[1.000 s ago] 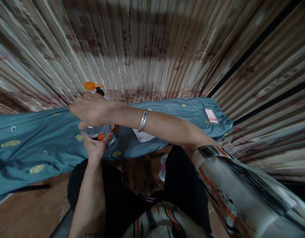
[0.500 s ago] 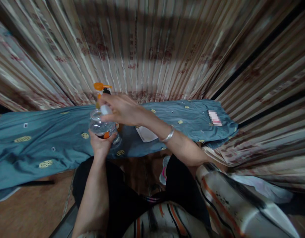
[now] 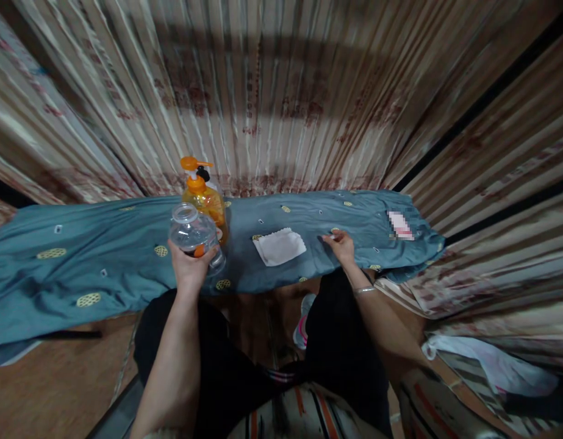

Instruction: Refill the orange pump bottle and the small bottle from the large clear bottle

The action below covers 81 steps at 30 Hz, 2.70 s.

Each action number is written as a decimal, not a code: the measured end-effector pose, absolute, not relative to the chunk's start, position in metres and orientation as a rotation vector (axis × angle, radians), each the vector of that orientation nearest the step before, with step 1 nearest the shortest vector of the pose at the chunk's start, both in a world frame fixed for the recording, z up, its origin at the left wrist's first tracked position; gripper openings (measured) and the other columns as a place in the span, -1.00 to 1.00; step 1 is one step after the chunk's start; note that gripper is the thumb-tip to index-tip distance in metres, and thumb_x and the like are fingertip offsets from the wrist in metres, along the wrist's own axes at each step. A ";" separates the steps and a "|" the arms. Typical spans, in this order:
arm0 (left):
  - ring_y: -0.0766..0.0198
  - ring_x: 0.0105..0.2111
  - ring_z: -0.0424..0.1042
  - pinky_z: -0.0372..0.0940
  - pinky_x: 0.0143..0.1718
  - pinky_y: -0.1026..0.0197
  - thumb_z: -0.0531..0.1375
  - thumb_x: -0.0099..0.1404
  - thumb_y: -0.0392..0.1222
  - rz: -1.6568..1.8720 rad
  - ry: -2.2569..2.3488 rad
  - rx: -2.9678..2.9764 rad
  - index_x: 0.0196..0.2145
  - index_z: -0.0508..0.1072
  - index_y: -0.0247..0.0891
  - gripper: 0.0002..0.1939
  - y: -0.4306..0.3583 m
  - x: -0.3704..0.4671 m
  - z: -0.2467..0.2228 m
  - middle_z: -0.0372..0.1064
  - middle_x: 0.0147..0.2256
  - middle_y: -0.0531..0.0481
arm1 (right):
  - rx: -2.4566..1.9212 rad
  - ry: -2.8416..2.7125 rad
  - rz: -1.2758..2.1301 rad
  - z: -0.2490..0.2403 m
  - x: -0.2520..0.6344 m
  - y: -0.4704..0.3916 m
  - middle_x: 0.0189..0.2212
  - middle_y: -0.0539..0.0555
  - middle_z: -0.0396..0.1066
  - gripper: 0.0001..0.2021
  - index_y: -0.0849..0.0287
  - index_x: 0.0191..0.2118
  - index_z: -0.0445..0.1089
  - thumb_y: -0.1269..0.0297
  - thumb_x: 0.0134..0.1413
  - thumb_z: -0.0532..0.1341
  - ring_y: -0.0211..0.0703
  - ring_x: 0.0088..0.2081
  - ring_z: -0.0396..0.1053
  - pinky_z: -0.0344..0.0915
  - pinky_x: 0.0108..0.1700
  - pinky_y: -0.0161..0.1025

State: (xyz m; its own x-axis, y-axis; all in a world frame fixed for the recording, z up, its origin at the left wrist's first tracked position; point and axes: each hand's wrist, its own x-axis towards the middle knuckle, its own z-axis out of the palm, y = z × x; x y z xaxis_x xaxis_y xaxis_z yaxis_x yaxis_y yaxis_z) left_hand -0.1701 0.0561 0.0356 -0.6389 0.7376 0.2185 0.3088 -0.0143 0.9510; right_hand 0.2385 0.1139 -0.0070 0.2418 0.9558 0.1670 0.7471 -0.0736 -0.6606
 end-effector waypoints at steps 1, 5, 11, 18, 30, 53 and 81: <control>-0.03 0.09 0.54 0.35 0.23 -0.04 0.51 -0.21 -0.18 1.700 1.914 1.093 0.07 0.29 -0.18 -0.14 0.056 -0.170 0.035 0.51 0.05 -0.15 | -1.951 -1.468 0.387 -0.009 0.246 0.115 -0.25 0.35 0.64 -0.58 0.21 0.05 0.45 0.00 0.24 0.23 0.21 -0.19 0.64 0.54 -0.11 0.04; -0.04 0.13 0.53 0.35 0.25 -0.02 0.52 -0.21 -0.18 1.739 1.873 1.116 0.17 0.27 -0.22 -0.03 0.055 -0.170 0.031 0.48 0.13 -0.23 | -2.080 -1.345 0.345 -0.013 0.260 0.121 -0.08 0.43 0.62 -0.56 0.31 0.09 0.43 0.08 0.23 0.23 0.19 -0.07 0.61 0.49 -0.03 0.00; -0.03 0.05 0.58 0.40 0.17 -0.08 0.54 -0.19 -0.20 1.772 1.846 1.128 0.22 0.29 -0.16 0.00 0.053 -0.171 0.023 0.54 0.07 -0.18 | -2.154 -1.390 0.327 -0.016 0.267 0.113 -0.05 0.47 0.61 -0.61 0.31 0.03 0.49 0.17 0.18 0.26 0.34 0.04 0.57 0.43 0.10 0.13; -0.06 0.08 0.56 0.39 0.17 -0.10 0.57 -0.20 -0.16 1.783 1.804 1.120 0.27 0.29 -0.14 0.07 0.051 -0.172 0.015 0.52 0.09 -0.17 | -2.062 -1.559 0.119 -0.001 0.247 0.115 0.11 0.54 0.54 -0.52 0.35 0.11 0.45 0.13 0.17 0.30 0.38 0.19 0.50 0.37 0.23 0.22; -0.10 0.14 0.52 0.35 0.22 -0.13 0.59 -0.22 -0.15 1.807 1.731 1.107 0.26 0.24 -0.13 0.10 0.052 -0.175 0.006 0.47 0.15 -0.21 | -0.846 -2.032 0.606 0.133 0.000 0.176 0.08 0.19 0.61 -0.50 0.08 0.18 0.46 0.01 0.20 0.41 0.09 0.10 0.58 0.48 0.19 0.06; -0.16 0.38 0.27 0.14 0.39 -0.18 0.58 -0.14 0.02 1.824 1.639 1.174 0.47 -0.04 -0.15 0.36 0.049 -0.176 0.006 0.19 0.38 -0.37 | -1.026 -2.028 0.455 0.158 -0.012 0.185 -0.15 0.17 0.62 -0.58 0.17 -0.08 0.54 -0.11 0.19 0.36 0.14 -0.09 0.58 0.45 0.07 0.04; -0.01 -0.08 0.63 0.48 0.06 -0.08 0.59 -0.22 -0.18 1.380 1.173 1.239 0.01 0.41 -0.23 -0.19 0.043 -0.080 0.012 0.60 -0.08 -0.12 | -0.747 -1.799 1.256 0.131 0.075 0.091 -0.11 0.07 0.63 -0.48 0.08 -0.03 0.51 -0.18 0.03 0.45 0.02 -0.03 0.60 0.54 0.10 0.01</control>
State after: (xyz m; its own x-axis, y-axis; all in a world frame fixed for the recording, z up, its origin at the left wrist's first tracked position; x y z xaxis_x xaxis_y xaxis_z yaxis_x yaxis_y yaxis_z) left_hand -0.0802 0.0433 0.0121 -0.0794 0.9885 0.1287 -0.0321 -0.1315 0.9908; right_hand 0.0749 0.0910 0.1307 -0.5046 0.8178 0.2766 0.0223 0.3327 -0.9428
